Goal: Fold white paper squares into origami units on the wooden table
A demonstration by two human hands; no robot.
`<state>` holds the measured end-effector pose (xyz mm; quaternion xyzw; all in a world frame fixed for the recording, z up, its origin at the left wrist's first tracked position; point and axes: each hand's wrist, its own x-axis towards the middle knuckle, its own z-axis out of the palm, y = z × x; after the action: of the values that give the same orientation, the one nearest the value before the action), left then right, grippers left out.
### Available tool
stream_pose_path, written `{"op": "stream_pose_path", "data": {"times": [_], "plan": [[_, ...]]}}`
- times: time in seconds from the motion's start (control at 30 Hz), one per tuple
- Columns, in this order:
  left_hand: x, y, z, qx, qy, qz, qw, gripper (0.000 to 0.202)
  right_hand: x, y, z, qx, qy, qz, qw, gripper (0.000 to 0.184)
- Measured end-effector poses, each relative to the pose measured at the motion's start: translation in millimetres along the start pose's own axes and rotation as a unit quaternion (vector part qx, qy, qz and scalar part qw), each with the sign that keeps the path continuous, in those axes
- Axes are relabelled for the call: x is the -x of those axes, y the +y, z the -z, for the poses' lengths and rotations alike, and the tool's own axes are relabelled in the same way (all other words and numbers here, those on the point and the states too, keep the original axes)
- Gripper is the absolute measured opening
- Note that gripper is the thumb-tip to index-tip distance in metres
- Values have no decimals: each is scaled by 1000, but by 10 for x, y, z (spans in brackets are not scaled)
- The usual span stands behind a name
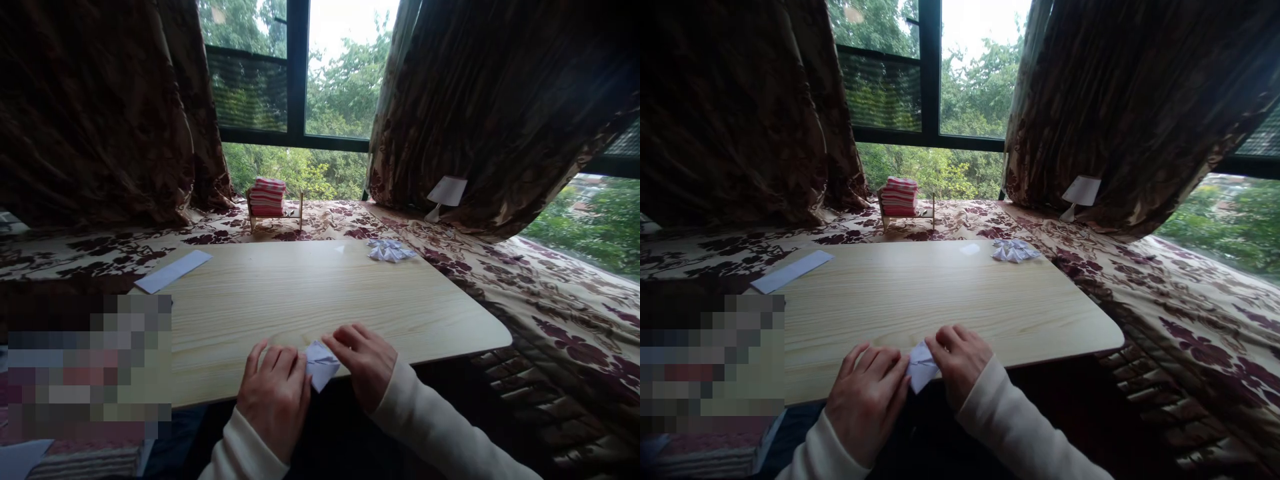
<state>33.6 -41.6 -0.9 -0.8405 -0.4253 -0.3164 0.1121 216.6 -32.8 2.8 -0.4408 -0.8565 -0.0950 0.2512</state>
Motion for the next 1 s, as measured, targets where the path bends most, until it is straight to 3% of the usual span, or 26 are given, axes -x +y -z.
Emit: {"op": "stream_pose_path", "data": {"times": [0.13, 0.33, 0.5, 0.73, 0.93, 1.0], "plan": [[-18, 56, 2, 6, -13, 3, 1000, 23, 99, -161, -57, 64, -18, 11, 998, 26], [-2, 52, -61, 10, -12, -25, 1000, 26, 98, -142, -128, 77, -29, 6, 997, 24], [8, 28, -69, 6, -11, -44, 999, 26, -15, -119, -166, 115, -64, 13, 991, 24], [7, 21, -63, -2, -20, -44, 999, 29, -199, -193, -186, 124, -144, -29, 981, 21], [-92, -53, -39, 56, -51, -4, 997, 22, -227, 6, -152, 42, -162, -56, 984, 31], [-194, -113, -54, 78, -65, 27, 994, 21, -198, 118, -147, -20, -135, -89, 987, 27]]}}
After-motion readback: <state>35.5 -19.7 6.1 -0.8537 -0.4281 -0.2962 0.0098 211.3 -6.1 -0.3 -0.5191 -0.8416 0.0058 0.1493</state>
